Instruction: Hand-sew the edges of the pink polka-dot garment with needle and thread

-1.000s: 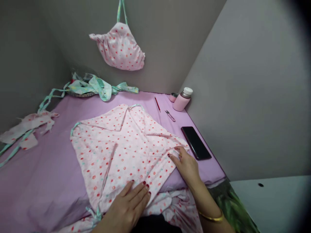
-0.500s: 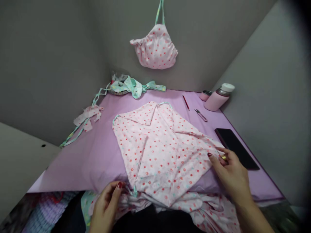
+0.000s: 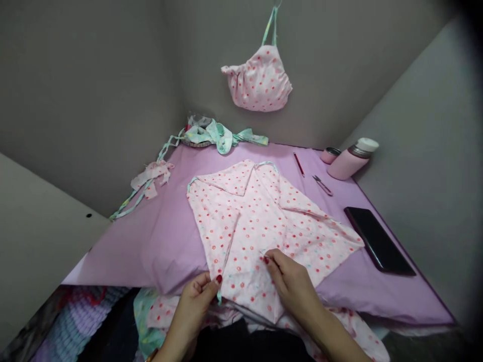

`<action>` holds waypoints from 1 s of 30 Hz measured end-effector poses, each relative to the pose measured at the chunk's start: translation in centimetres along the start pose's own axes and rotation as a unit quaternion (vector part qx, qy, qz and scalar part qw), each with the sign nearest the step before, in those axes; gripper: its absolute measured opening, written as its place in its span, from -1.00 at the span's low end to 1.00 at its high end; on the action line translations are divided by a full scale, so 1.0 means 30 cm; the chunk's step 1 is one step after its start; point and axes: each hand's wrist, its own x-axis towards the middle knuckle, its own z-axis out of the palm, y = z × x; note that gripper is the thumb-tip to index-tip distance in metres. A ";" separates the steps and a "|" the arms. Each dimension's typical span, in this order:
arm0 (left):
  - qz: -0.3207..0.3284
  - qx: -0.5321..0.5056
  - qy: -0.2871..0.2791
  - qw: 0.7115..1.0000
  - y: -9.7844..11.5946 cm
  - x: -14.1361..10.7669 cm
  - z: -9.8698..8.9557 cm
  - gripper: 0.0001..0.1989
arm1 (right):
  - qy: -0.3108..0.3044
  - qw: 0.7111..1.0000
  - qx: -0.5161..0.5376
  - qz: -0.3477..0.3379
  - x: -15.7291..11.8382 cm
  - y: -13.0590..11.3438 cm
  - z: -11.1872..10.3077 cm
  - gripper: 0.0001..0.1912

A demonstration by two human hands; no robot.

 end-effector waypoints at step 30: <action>0.224 0.217 0.085 0.946 0.100 -0.041 -0.024 -0.80 | -0.177 0.794 0.536 0.228 0.054 -0.119 0.040 -0.64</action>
